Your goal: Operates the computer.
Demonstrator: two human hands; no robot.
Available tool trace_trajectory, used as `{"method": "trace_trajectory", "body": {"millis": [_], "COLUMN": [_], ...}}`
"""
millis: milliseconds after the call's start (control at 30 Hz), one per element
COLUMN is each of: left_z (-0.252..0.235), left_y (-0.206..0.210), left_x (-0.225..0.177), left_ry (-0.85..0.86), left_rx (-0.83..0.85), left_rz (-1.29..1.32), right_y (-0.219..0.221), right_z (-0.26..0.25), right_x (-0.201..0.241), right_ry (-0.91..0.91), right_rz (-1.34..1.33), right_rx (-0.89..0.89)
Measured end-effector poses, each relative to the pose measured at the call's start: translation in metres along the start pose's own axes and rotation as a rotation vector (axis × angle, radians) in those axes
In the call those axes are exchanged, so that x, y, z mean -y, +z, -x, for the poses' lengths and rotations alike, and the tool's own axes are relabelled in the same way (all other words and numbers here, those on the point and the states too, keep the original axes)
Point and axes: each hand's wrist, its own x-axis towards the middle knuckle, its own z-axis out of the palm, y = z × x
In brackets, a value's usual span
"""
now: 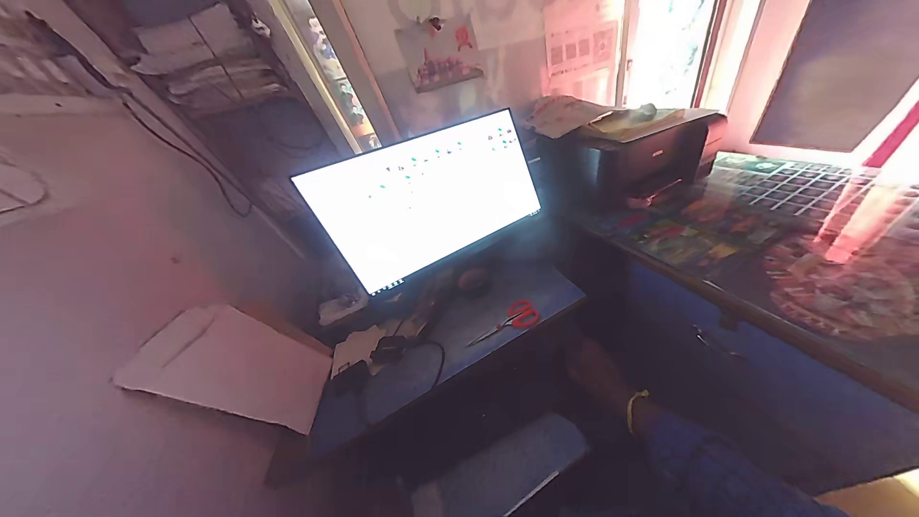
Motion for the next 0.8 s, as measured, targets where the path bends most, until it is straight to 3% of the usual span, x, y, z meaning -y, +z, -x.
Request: {"method": "trace_trajectory", "body": {"millis": [67,233,367,467,667,800], "left_z": [-0.006,-0.008,-0.004,-0.003,-0.009,-0.008], "left_y": [0.006,0.007,0.001,-0.014,0.018,0.015], "left_x": [0.007,0.006,-0.003,-0.026,0.011,0.008], "left_ry": [0.072,0.043,0.049,-0.053,-0.047,-0.065], "left_rx": [-0.091,-0.129,-0.084,0.037,-0.047,-0.022], "left_rz": [0.021,0.028,-0.177,-0.12,-0.041,-0.081], "right_y": [0.005,0.004,-0.004,-0.004,0.005,0.003], "right_z": [0.0,-0.001,0.002,0.002,-0.004,-0.003], "right_x": [-0.002,0.005,0.011,0.009,0.002,0.003], "right_ry": [-0.02,-0.043,-0.036,-0.053,-0.072,-0.052], "right_rz": [-0.01,-0.043,-0.081,-0.059,-0.011,-0.019], "right_rx": [-0.049,-0.09,-0.013,-0.024,-0.035,-0.004]}}
